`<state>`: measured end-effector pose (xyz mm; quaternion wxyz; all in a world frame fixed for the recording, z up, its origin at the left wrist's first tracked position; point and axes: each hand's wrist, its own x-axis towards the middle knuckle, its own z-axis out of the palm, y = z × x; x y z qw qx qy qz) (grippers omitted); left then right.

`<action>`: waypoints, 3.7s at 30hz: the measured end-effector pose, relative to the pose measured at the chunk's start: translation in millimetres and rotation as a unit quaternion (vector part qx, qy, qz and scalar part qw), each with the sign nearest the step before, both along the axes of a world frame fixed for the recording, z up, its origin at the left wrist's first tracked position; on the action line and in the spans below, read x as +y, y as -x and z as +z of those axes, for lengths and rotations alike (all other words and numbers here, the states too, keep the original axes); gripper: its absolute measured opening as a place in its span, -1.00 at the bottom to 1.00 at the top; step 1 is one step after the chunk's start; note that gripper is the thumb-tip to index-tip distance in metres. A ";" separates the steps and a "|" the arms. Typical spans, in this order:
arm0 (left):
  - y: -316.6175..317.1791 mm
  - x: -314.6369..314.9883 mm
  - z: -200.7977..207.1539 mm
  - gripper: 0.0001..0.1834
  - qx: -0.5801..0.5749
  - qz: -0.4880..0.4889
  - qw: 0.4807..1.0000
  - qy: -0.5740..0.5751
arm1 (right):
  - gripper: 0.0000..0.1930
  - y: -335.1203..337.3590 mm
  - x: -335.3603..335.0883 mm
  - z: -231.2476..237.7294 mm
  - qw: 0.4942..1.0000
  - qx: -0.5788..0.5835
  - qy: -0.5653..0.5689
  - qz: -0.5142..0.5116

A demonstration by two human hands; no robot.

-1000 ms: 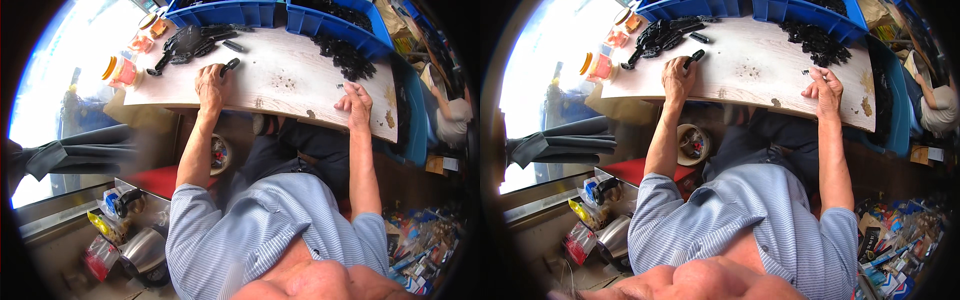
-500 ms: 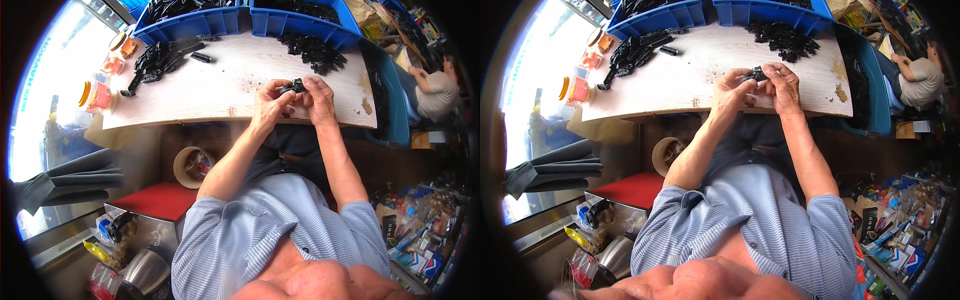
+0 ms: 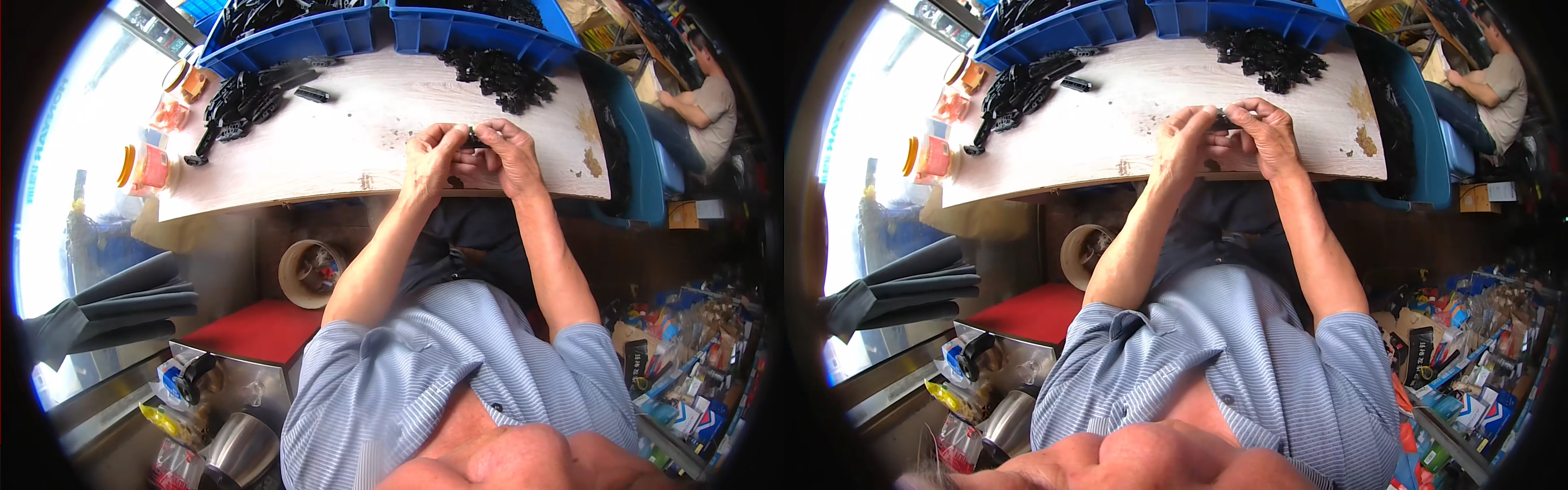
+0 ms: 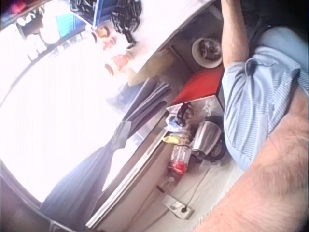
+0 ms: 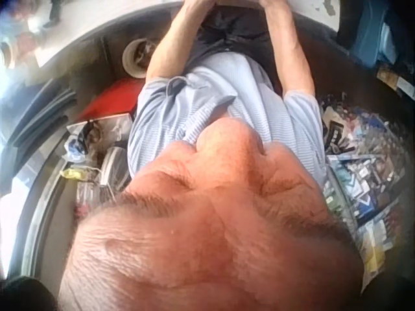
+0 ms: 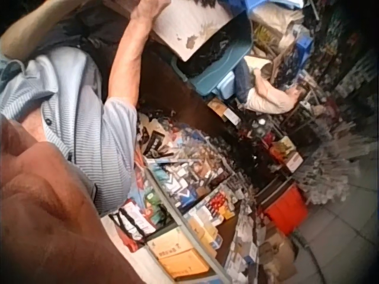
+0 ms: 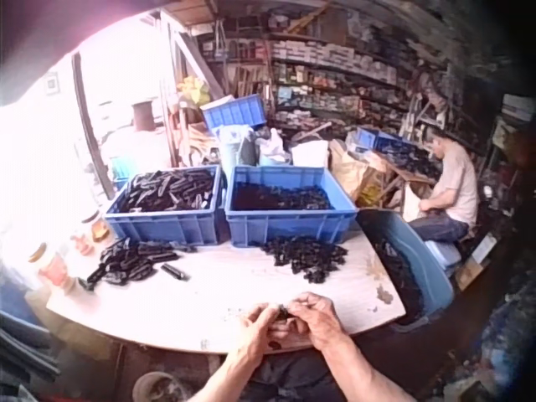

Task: The person repeatedly assembles plastic parts by hand, picking up small connector pieces and attaching them onto larger plastic bases on a workbench.

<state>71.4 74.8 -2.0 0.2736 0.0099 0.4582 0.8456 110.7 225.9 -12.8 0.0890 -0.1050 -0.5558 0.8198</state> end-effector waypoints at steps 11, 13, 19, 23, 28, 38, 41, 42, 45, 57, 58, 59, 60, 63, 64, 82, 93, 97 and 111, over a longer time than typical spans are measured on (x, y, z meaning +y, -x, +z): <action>3.3 -0.9 -13.3 -0.84 -0.033 0.052 0.997 -0.039 | -0.63 3.5 -8.5 14.9 0.988 -0.091 -0.105 0.064; 1.3 -1.0 -12.7 -0.84 -0.012 0.045 0.999 -0.029 | -0.63 0.1 -14.4 9.9 0.987 -0.088 -0.130 0.020; -1.2 -0.1 -3.1 -0.86 0.011 -0.004 1.000 0.001 | -0.67 -5.0 -9.4 2.3 0.989 -0.031 -0.143 -0.014; 11.0 16.5 -3.3 -0.77 0.048 0.001 0.999 0.015 | -0.75 -9.6 0.6 5.4 0.995 -0.035 -0.059 -0.078; 39.4 66.8 -7.0 -0.79 0.564 0.150 0.723 0.370 | -0.72 -20.8 73.7 20.3 0.965 -0.084 -0.021 -0.246; 66.6 96.2 -32.0 -0.89 0.647 0.053 0.594 0.476 | -0.60 -38.0 137.9 36.3 0.910 -0.133 -0.022 -0.393; 63.8 91.0 -32.2 -0.88 0.635 0.087 0.610 0.466 | -0.70 -29.3 114.5 23.3 0.937 -0.133 -0.024 -0.323; 61.1 89.2 -31.8 -0.85 0.621 0.101 0.621 0.467 | -0.70 -27.1 107.1 20.6 0.936 -0.133 -0.022 -0.324; 67.3 72.1 -41.8 -0.80 0.594 0.110 0.661 0.445 | -0.74 -19.6 82.7 16.5 0.960 -0.110 -0.023 -0.256; 35.2 36.4 -13.8 -0.90 0.065 0.020 0.997 0.027 | -0.67 -4.4 39.1 12.4 0.992 -0.105 -0.046 -0.049; 34.0 33.0 -12.3 -0.90 0.063 0.023 0.997 0.027 | -0.66 -2.3 35.5 11.3 0.994 -0.092 -0.052 -0.032; 32.6 30.5 -11.0 -0.91 0.055 0.013 0.998 0.025 | -0.66 -0.4 32.6 10.7 0.994 -0.094 -0.052 -0.028; 31.6 28.4 -10.0 -0.92 0.046 0.003 0.999 0.023 | -0.64 1.7 29.7 10.0 0.995 -0.078 -0.063 -0.027; 30.8 23.1 -10.7 -0.93 0.053 -0.021 0.998 0.013 | -0.62 7.3 20.9 5.9 0.992 -0.075 -0.092 -0.030; 31.6 20.8 -10.5 -0.94 0.061 -0.033 0.998 0.000 | -0.64 7.0 21.2 6.3 0.992 -0.073 -0.099 -0.025; 152.2 -140.3 -34.1 -0.63 0.608 0.151 0.526 0.575 | -0.81 0.5 18.2 3.3 0.995 -0.053 -0.070 -0.052; 152.2 -120.0 -37.3 -0.72 0.642 0.128 0.507 0.561 | -0.84 1.9 12.4 5.7 0.994 -0.048 -0.081 -0.060; 142.9 -118.9 -33.2 -0.77 0.625 0.165 0.505 0.572 | -0.84 1.1 13.8 6.2 0.993 -0.052 -0.083 -0.069; 103.8 -122.7 -28.4 -0.74 0.513 0.189 0.640 0.541 | -0.86 -0.3 11.9 10.9 0.991 -0.057 -0.075 -0.095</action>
